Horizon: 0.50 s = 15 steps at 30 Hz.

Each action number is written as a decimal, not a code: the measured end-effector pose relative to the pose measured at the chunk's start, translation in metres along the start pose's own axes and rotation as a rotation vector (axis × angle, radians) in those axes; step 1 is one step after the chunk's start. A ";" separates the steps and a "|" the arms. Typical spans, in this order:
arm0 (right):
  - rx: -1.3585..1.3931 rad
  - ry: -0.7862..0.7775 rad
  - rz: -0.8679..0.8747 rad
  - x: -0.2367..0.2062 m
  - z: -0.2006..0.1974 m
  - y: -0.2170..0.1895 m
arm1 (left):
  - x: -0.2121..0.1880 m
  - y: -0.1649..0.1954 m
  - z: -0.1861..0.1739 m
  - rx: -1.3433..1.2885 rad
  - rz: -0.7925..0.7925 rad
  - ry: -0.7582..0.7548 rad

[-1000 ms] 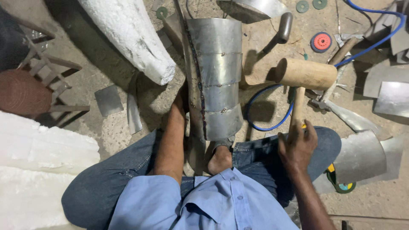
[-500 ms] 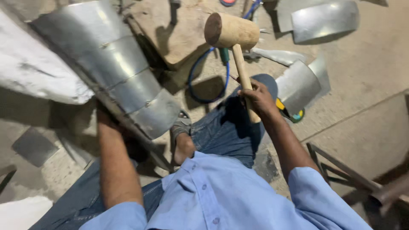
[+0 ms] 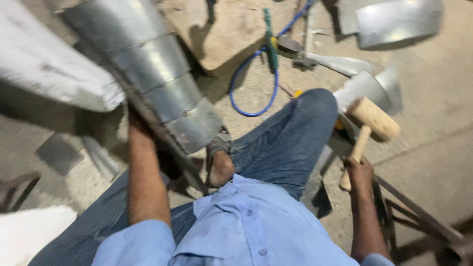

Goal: The person welds a seam on a curved metal duct, then uses a hammer to shape and flatten the welded area. They rotate the duct to access different sections and finish by grinding the weld with an angle grinder to smooth the surface.

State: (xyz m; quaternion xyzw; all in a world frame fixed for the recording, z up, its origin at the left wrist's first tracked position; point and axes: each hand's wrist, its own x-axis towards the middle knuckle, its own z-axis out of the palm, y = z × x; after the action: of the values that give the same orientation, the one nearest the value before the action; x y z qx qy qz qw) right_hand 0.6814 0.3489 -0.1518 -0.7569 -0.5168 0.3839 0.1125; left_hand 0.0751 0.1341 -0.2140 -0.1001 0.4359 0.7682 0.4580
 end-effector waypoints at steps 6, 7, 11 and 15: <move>0.086 -0.206 -0.001 -0.004 0.034 0.017 | -0.010 0.007 0.017 -0.012 0.051 0.001; 0.099 -0.234 0.006 -0.002 0.037 0.017 | -0.013 0.008 0.020 -0.008 0.058 0.002; -0.160 -0.382 -0.027 0.016 0.034 0.013 | -0.022 0.010 0.023 -0.001 0.082 -0.004; -0.965 -0.505 -0.118 0.039 0.021 -0.007 | -0.028 0.014 0.022 -0.001 0.133 -0.040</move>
State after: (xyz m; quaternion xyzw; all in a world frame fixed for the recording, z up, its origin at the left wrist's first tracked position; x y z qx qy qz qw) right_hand 0.6690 0.3813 -0.1802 -0.5767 -0.6867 0.2662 -0.3535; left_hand 0.0849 0.1306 -0.1769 -0.0560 0.4318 0.7991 0.4145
